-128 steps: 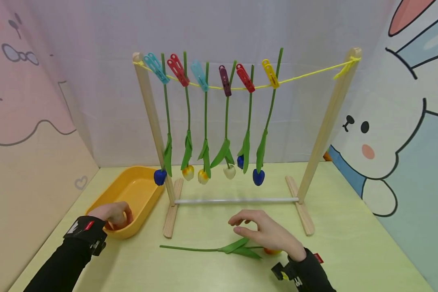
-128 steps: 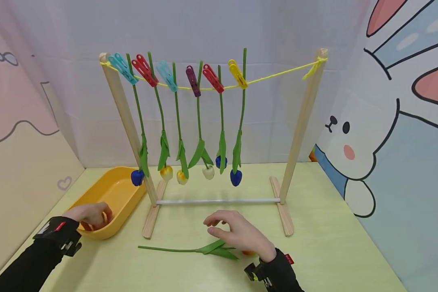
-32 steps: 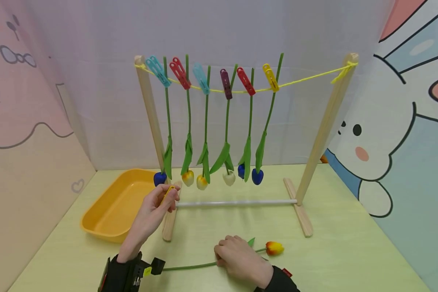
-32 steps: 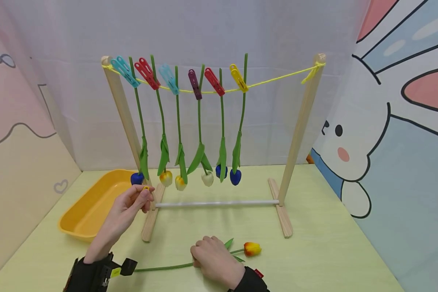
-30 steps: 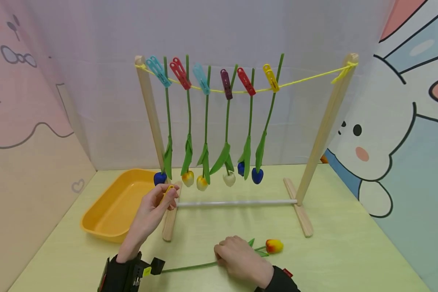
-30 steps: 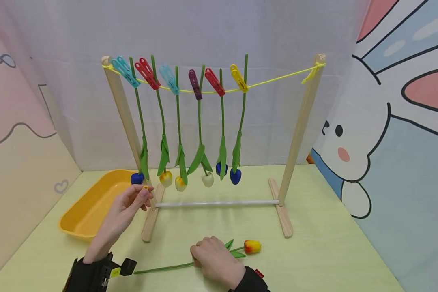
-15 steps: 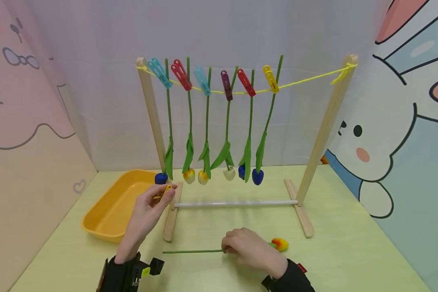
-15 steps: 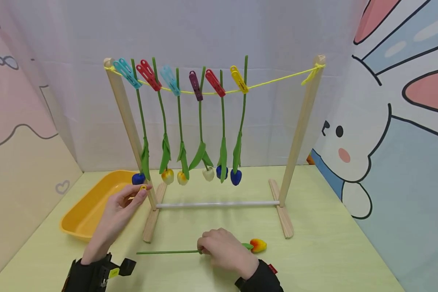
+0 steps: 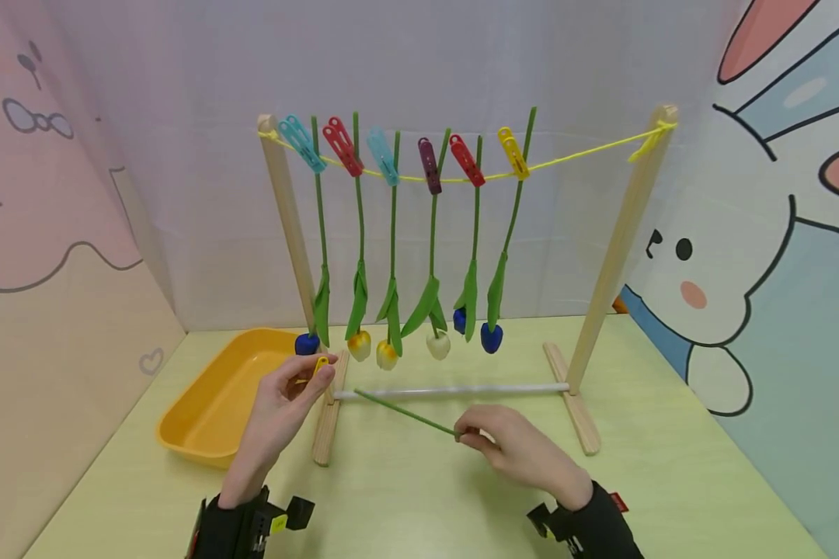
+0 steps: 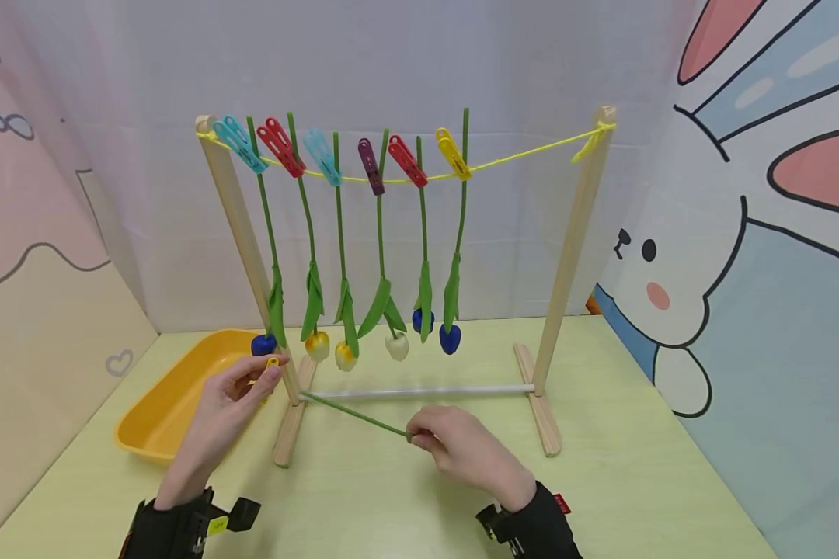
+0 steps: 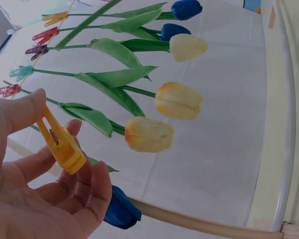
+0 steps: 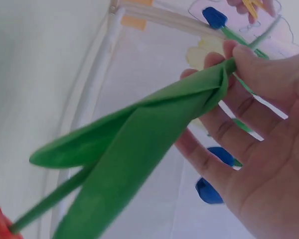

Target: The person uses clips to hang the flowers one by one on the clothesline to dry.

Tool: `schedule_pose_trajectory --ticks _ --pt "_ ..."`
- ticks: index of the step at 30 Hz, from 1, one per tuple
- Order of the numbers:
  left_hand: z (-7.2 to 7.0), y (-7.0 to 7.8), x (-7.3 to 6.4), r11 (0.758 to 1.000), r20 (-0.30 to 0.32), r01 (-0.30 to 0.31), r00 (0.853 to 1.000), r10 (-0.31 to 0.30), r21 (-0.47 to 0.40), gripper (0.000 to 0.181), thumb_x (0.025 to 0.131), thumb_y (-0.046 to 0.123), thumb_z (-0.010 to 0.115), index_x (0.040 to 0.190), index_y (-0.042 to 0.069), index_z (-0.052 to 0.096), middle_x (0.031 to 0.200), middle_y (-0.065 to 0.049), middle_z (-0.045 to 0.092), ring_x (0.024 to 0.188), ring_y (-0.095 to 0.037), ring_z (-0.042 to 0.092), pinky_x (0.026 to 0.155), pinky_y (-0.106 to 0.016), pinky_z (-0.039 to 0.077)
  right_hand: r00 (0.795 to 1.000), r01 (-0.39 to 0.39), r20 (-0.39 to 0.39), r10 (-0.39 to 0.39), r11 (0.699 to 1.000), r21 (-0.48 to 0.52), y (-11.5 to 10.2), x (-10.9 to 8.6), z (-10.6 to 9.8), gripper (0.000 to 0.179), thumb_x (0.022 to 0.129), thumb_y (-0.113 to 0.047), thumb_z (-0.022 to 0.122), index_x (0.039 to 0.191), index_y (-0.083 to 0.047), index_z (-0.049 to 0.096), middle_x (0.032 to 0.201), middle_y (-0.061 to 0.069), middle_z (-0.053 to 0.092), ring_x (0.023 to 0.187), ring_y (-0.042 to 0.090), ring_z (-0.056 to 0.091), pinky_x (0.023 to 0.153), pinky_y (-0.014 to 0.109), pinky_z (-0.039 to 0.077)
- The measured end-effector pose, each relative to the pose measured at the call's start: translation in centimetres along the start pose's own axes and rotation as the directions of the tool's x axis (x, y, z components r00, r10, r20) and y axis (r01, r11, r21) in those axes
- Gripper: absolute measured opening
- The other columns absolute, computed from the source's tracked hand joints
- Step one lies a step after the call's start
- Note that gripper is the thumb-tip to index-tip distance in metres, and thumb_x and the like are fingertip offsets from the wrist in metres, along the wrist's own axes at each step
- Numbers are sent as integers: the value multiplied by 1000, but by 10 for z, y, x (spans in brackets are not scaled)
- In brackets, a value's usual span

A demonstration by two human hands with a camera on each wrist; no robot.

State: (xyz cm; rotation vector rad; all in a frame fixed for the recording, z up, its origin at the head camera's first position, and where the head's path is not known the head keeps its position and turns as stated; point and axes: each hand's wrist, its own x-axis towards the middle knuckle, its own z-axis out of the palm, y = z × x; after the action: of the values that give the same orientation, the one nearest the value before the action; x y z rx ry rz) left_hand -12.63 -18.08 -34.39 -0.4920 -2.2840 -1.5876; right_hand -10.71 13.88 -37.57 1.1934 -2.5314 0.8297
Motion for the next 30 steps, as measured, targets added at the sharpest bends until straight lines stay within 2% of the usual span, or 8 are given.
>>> schedule_pose_trajectory --ticks 8,14,21,24,25,27,28,30 --pt "1 1 0 1000 -5 -16 1000 16 -26 25 95 14 60 113 -2 66 113 -11 64 89 -12 60 73 -14 50 979 68 -201 -43 991 119 8 -7 -20 21 84 7 66 95 -11 66 87 -2 67 74 10 60 63 33 54" --pt "2 2 0 999 -8 -26 1000 26 -42 25 94 13 61 113 -2 66 111 -14 65 87 -13 60 71 -13 51 949 84 -313 -39 988 131 14 -11 -29 23 81 11 68 95 -8 66 86 1 67 72 13 61 62 36 55" --pt "5 3 1 998 -12 -39 999 38 -39 25 92 11 63 113 -2 67 109 -13 66 86 -13 60 70 -12 52 929 32 -370 19 991 131 15 -12 -36 25 81 10 68 94 -10 67 86 -1 68 75 14 61 69 40 54" --pt "6 4 2 999 -6 -42 999 42 -31 26 92 13 64 113 -2 67 109 -14 67 87 -13 61 73 -12 51 918 59 -396 8 985 159 15 -12 -37 27 79 14 68 94 -8 67 86 2 68 76 16 62 96 52 40" --pt "6 4 2 999 -4 -44 999 44 -25 26 91 14 64 113 -1 68 108 -14 67 88 -13 60 74 -12 51 916 64 -402 6 985 161 16 -12 -38 29 78 15 68 94 -8 67 86 3 69 76 16 62 95 55 39" --pt "7 6 4 999 1 -49 999 49 -4 27 91 15 65 113 -1 68 106 -12 68 89 -14 60 77 -13 50 911 75 -412 2 982 170 17 -12 -39 30 77 18 67 94 -7 67 85 4 69 77 17 62 101 61 25" --pt "7 8 5 998 3 -53 999 53 15 27 91 16 65 113 0 68 104 -10 69 89 -14 60 77 -13 49 910 70 -414 8 983 172 18 -12 -40 30 77 18 66 94 -7 67 85 4 69 77 16 62 102 59 25" --pt "7 12 8 997 8 -64 998 64 49 27 91 18 65 112 1 69 99 -7 69 88 -14 60 78 -16 49 907 51 -421 20 986 158 20 -12 -42 28 78 18 66 94 -6 67 86 4 69 78 14 61 94 45 38"
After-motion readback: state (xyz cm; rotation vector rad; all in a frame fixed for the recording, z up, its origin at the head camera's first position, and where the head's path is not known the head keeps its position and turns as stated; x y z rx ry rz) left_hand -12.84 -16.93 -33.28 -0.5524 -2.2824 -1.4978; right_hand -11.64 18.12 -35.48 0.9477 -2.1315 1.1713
